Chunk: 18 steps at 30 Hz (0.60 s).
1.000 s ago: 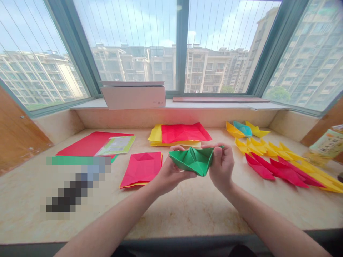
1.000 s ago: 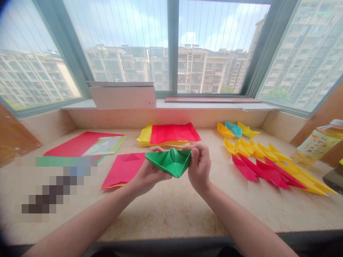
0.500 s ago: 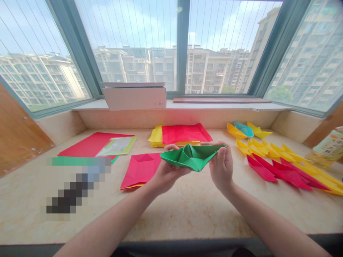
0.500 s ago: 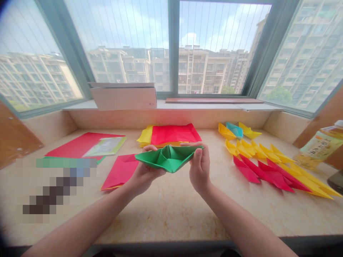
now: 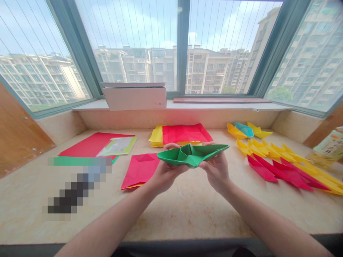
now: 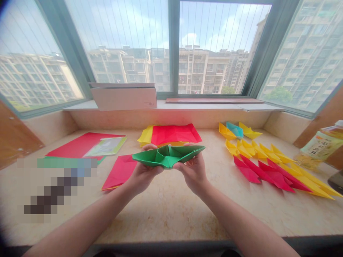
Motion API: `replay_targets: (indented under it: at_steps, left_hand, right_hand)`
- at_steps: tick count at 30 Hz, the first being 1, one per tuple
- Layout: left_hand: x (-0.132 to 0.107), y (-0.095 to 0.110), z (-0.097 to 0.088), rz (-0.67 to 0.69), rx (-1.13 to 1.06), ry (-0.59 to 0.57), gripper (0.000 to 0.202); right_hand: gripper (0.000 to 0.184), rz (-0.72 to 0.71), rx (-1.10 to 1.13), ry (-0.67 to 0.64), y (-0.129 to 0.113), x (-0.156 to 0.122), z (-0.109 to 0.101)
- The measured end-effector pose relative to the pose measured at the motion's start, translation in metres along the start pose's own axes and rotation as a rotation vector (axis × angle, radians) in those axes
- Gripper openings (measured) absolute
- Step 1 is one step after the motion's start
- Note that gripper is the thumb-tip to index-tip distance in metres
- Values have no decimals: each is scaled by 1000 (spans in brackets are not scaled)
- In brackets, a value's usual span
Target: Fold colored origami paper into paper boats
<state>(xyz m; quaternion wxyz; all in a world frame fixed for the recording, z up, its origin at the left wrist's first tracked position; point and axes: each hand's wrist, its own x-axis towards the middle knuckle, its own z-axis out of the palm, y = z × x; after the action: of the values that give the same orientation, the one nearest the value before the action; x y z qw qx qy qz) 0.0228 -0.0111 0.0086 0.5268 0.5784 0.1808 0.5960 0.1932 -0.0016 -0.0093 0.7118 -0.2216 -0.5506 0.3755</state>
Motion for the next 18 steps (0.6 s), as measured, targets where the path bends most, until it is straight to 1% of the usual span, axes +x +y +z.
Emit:
replay_targets:
  at_steps: [4,6,8,10,12,15,18]
  left_hand:
    - [-1,1,2,-32,-5,-6,58]
    - [-2,0,2,-51,-18,-9,62]
    - [-2,-3,0,-85,-43,-18,66]
    - [-2,-5,-2,-119,-69,-34,73]
    - [0,-7,-5,-127,-66,-40,80]
    - [2,-8,-10,-123,7,-72,85]
    - [3,-6,-16,-166,141,-146,85]
  right_hand:
    - [60,-3,-26,26,2,-1,-1]
    - [61,-1,-24,1,5,-2,-4]
    - [65,15,-14,-61,6,-1,-6]
    - [70,42,-8,-148,5,0,-7]
    - [70,75,-25,-239,1,2,-7]
    - [63,121,-89,-333,-5,6,-6]
    - [60,153,-180,-349,-3,7,-8]
